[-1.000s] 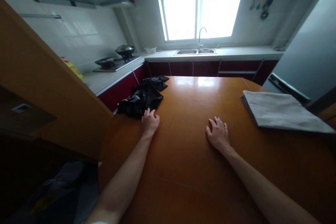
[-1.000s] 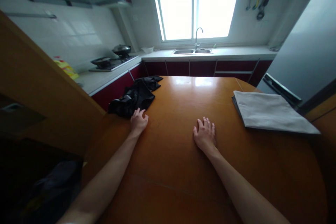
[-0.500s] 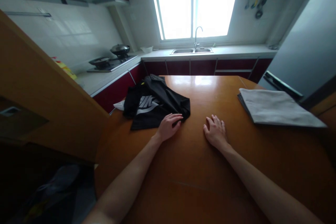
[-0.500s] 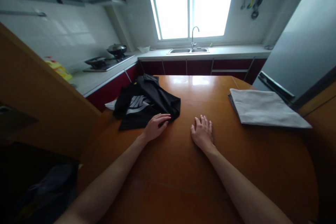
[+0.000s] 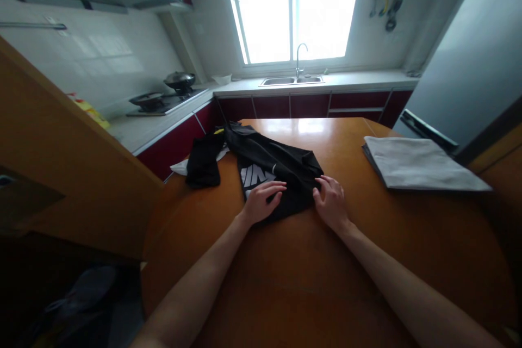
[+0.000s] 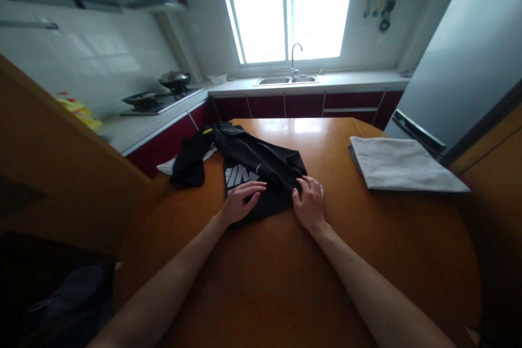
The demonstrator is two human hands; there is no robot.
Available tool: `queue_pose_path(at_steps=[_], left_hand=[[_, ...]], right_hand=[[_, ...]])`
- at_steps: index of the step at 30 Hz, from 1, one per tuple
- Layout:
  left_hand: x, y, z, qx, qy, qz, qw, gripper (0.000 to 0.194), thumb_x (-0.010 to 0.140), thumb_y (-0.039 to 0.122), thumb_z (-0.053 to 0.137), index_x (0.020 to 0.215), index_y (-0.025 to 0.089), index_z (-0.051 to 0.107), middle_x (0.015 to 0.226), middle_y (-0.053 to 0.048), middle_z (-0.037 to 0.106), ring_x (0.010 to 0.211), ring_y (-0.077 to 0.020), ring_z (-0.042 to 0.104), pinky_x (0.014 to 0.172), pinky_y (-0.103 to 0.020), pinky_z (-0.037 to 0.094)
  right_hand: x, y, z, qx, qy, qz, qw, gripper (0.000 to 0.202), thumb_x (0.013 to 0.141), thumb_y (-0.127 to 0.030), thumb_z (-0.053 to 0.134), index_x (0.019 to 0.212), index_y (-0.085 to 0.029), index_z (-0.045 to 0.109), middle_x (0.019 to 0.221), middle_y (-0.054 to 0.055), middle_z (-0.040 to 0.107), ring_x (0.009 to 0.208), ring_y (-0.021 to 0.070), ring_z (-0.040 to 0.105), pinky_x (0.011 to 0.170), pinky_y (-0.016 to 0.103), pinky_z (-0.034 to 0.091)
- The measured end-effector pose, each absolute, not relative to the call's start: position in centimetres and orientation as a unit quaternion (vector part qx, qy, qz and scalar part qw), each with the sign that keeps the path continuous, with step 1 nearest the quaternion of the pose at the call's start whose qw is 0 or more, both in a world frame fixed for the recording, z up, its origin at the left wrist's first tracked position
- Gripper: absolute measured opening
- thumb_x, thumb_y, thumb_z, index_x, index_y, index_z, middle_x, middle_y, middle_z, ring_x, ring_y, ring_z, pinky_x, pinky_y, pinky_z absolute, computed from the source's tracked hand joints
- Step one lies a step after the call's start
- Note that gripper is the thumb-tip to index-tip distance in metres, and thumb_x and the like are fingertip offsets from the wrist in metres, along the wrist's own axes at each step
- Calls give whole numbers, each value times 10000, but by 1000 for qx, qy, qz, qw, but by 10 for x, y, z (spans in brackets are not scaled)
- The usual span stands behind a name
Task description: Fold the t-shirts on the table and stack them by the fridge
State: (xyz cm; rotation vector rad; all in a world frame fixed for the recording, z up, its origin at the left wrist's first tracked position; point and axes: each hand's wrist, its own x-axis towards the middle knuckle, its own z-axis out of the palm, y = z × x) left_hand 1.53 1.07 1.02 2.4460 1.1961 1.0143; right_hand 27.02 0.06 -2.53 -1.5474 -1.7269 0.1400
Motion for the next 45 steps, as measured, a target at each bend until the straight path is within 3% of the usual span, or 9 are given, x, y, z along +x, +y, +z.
queue_pose_path(at_steps=[8, 12, 16, 23, 28, 32, 38, 42, 45], left_hand=[[-17, 39, -11, 709, 655, 261, 2, 302, 942, 287, 530, 1132, 170, 734, 1342, -134, 660, 1312, -301, 565, 1132, -455, 419], [-6, 26, -1, 761, 599, 243, 59, 322, 978, 392, 495, 1067, 240, 764, 1100, -61, 773, 1029, -247, 716, 959, -361, 532], [5, 18, 7, 799, 514, 286, 124, 375, 1012, 423, 427, 1042, 270, 768, 853, -6, 789, 840, -200, 732, 863, -312, 549], [-11, 38, -7, 706, 617, 347, 27, 351, 980, 330, 446, 1099, 189, 744, 1132, -84, 743, 1092, -247, 678, 1022, -394, 507], [-12, 42, -12, 737, 575, 354, 2, 491, 970, 290, 480, 1456, 238, 525, 1569, -65, 452, 1472, -246, 383, 1210, -428, 344], [-13, 44, -17, 702, 637, 318, -10, 589, 925, 230, 512, 1511, 212, 453, 1684, -98, 204, 1557, -322, 155, 1231, -573, 240], [-17, 47, -24, 690, 676, 259, 19, 550, 916, 176, 481, 1465, 208, 497, 1561, -137, 455, 1488, -303, 350, 1212, -582, 265], [-16, 45, -20, 699, 678, 229, 2, 512, 927, 258, 528, 1438, 218, 533, 1424, -143, 584, 1324, -323, 534, 1159, -560, 339], [-15, 42, -13, 704, 671, 233, -18, 463, 891, 309, 616, 1348, 240, 624, 1163, -103, 704, 1134, -310, 638, 1066, -496, 421]], right_hand=[[258, -18, -5, -457, -828, 136, 295, 379, 1050, -393, 395, 1074, -273, 754, 1182, 51, 724, 1143, 201, 597, 1107, 418, 320], [269, -3, -13, -615, -734, 98, 270, 436, 1060, -396, 330, 1204, -215, 699, 1339, 101, 662, 1285, 249, 530, 1192, 568, 123], [279, 1, -10, -684, -661, 34, 307, 449, 1040, -356, 341, 1305, -152, 640, 1487, 149, 531, 1419, 291, 388, 1202, 593, 93], [246, -42, 0, -542, -798, 75, 253, 369, 1006, -395, 463, 1237, -226, 696, 1299, 96, 651, 1193, 255, 543, 1067, 389, 392], [255, -34, -9, -561, -804, 61, 188, 405, 1032, -423, 423, 1344, -272, 632, 1482, 76, 554, 1369, 272, 436, 1203, 563, 168], [279, -14, -9, -699, -690, 4, 188, 462, 1032, -386, 413, 1389, -146, 581, 1561, 193, 429, 1465, 348, 306, 1168, 675, 102], [262, -22, -13, -615, -751, 21, 240, 475, 1007, -367, 435, 1435, -201, 557, 1526, 136, 481, 1406, 282, 401, 1207, 483, 211], [250, -26, -18, -592, -775, 77, 206, 512, 1016, -418, 427, 1459, -182, 528, 1538, 139, 480, 1431, 291, 378, 1207, 534, 206], [256, -22, -13, -596, -763, 103, 228, 410, 1034, -392, 389, 1253, -205, 682, 1445, 121, 572, 1385, 285, 440, 1191, 593, 216]])
